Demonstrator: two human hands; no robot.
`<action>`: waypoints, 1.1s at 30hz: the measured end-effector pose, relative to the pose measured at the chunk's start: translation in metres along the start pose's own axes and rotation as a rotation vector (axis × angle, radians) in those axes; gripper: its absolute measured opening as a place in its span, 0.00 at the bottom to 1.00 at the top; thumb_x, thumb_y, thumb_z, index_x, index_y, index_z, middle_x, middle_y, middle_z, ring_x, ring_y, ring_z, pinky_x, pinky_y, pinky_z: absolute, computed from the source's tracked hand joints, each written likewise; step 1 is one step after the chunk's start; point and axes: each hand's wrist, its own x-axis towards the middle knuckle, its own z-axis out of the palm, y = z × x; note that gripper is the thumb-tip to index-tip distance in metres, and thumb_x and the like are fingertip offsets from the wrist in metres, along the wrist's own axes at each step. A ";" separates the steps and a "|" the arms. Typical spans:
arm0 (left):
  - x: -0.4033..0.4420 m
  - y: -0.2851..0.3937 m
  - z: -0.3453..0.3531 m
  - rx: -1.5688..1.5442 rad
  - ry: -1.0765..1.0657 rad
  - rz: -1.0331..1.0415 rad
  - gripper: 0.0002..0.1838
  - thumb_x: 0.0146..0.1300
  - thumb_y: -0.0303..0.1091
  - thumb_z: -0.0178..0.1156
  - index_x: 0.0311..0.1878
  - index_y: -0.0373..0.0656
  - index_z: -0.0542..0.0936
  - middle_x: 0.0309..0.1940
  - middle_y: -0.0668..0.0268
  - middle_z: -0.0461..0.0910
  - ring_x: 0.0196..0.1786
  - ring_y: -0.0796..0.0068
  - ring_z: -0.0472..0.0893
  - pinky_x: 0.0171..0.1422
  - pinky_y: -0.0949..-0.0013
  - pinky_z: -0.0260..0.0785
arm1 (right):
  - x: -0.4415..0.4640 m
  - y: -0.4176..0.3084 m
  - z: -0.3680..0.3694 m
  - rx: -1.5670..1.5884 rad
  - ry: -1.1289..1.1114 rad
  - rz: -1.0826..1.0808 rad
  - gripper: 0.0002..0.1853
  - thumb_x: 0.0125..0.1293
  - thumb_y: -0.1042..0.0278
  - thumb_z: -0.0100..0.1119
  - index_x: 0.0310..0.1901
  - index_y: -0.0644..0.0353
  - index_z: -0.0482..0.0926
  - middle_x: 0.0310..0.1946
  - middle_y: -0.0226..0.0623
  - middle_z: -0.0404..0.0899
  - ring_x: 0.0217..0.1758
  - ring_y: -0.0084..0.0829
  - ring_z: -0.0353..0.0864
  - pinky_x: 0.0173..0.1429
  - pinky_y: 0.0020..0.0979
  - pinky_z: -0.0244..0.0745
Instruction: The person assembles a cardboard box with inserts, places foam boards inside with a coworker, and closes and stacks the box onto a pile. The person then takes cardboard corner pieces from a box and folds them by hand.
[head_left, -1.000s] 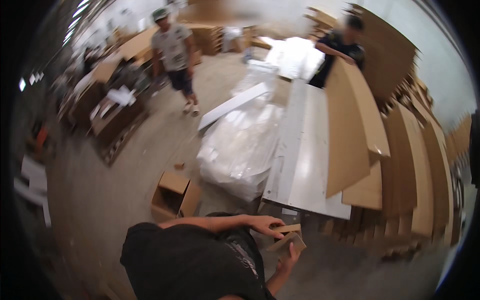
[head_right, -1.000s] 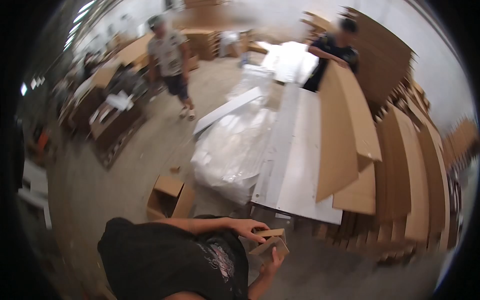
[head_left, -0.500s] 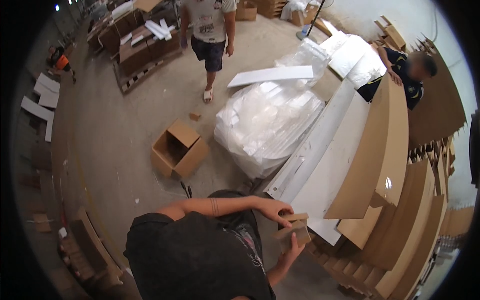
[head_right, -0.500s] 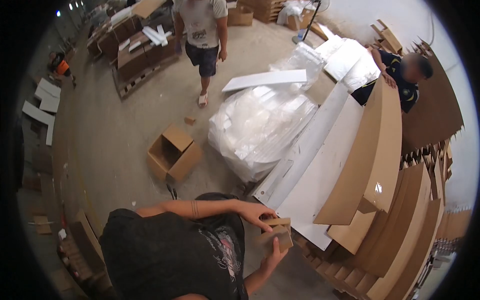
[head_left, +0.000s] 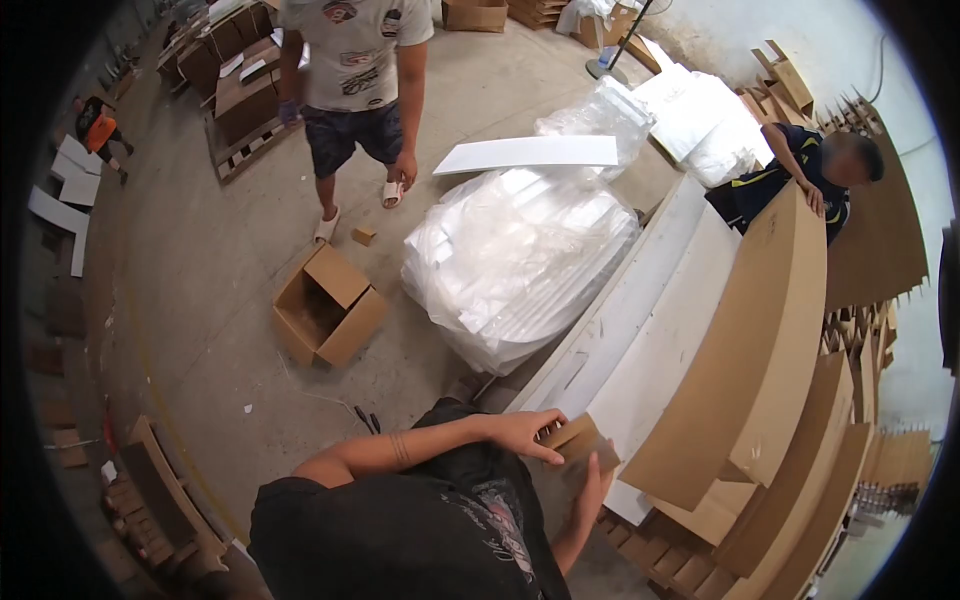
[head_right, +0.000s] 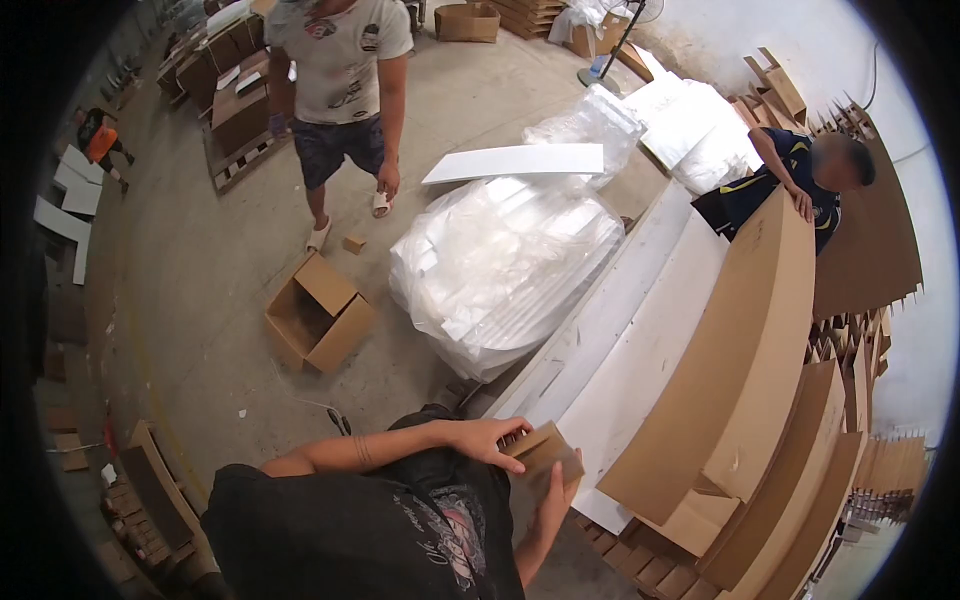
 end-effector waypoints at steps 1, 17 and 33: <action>-0.001 0.005 0.006 -0.002 -0.007 0.005 0.47 0.66 0.57 0.75 0.74 0.35 0.64 0.59 0.49 0.81 0.59 0.60 0.82 0.63 0.61 0.76 | 0.000 -0.006 0.005 0.186 0.102 0.071 0.29 0.81 0.60 0.58 0.77 0.63 0.67 0.67 0.44 0.77 0.69 0.38 0.78 0.72 0.39 0.72; 0.062 0.006 0.079 0.119 0.393 -0.090 0.34 0.80 0.56 0.57 0.75 0.40 0.64 0.54 0.46 0.83 0.55 0.53 0.85 0.61 0.58 0.75 | 0.069 -0.012 -0.071 -0.020 -0.141 -0.063 0.32 0.85 0.46 0.50 0.74 0.69 0.68 0.62 0.47 0.80 0.63 0.35 0.79 0.67 0.36 0.74; 0.169 0.067 0.195 0.373 -0.359 -0.100 0.46 0.74 0.64 0.62 0.76 0.34 0.62 0.57 0.50 0.78 0.58 0.62 0.79 0.63 0.59 0.72 | -0.002 0.048 -0.198 -0.395 0.616 -0.129 0.31 0.81 0.47 0.58 0.68 0.68 0.67 0.50 0.54 0.84 0.52 0.51 0.85 0.58 0.47 0.78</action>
